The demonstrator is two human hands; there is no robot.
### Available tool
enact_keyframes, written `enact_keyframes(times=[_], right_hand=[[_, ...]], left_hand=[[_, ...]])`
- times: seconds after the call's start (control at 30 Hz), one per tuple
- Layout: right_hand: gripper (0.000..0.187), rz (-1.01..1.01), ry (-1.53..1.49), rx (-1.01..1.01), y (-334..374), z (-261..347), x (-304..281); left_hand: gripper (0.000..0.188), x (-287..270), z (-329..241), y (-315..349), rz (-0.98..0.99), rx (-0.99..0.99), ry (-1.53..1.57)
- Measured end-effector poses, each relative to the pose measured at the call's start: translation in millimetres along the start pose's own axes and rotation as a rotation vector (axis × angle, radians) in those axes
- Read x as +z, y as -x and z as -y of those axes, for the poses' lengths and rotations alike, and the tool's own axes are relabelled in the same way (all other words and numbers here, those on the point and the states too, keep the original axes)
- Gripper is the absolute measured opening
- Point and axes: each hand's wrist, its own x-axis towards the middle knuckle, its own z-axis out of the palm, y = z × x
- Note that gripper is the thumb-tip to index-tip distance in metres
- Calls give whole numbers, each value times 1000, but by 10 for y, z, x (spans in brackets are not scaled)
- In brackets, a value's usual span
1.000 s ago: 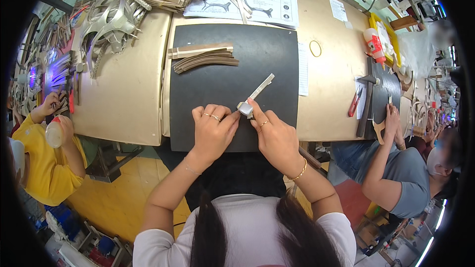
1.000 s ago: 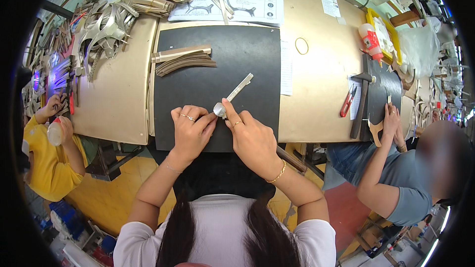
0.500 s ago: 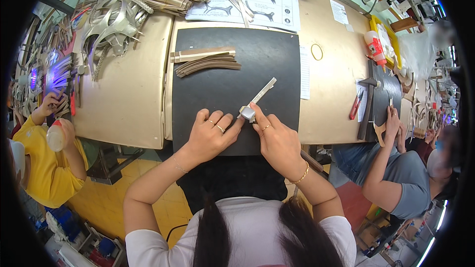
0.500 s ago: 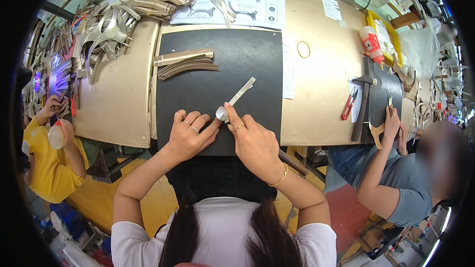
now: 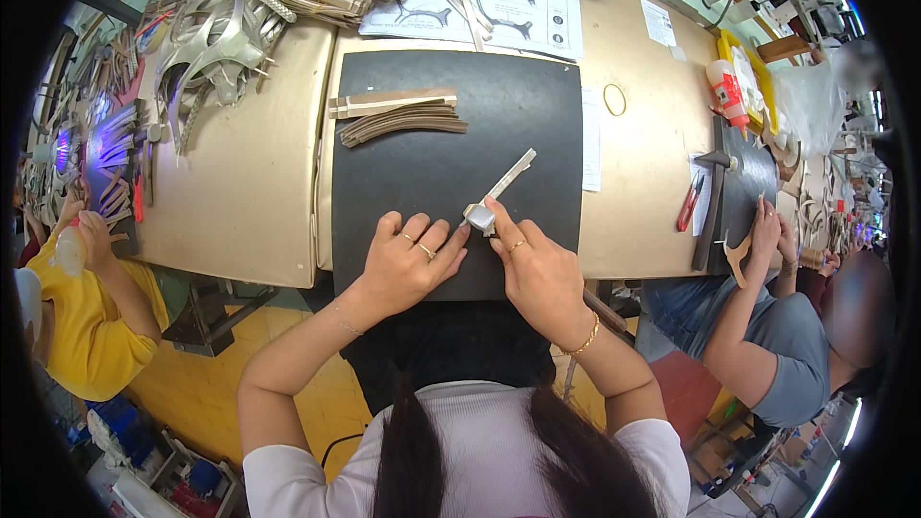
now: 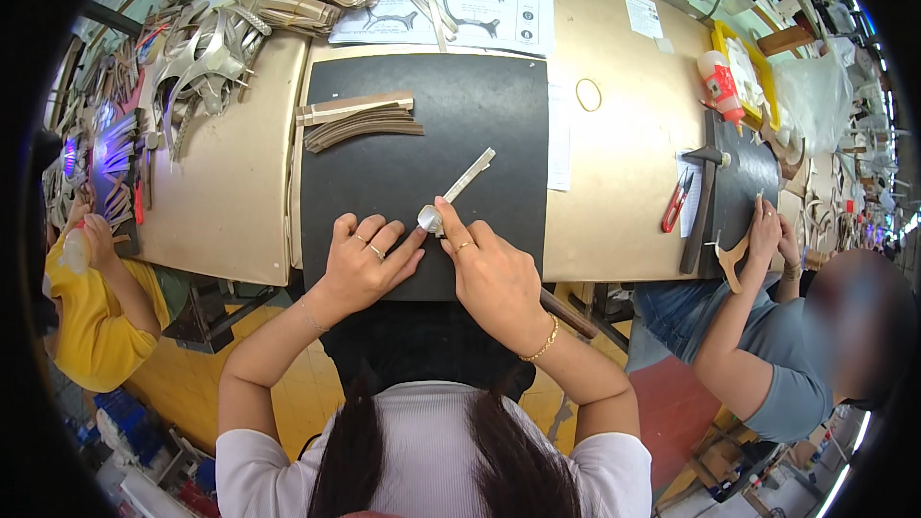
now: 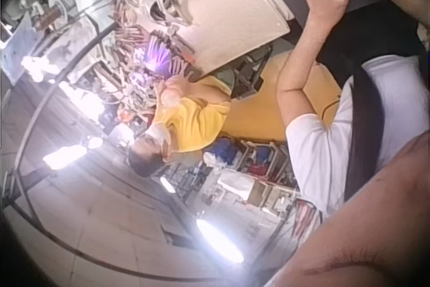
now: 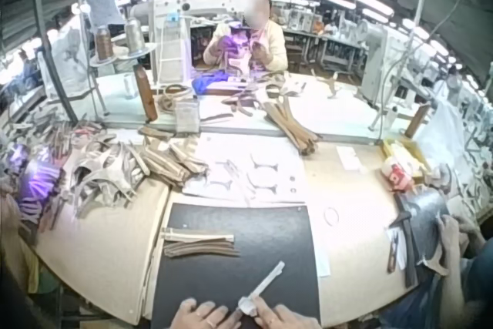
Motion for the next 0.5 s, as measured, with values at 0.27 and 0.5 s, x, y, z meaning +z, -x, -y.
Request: enact_keyframes(times=[0.27,0.5], right_hand=[[57,-196,-116,-37,71,49,-86],[57,-3,31,-7,15,17,0]], left_hand=[[33,25,-12,-1,-17,7,-1],[31,6,-31,33,-30,-7,13]])
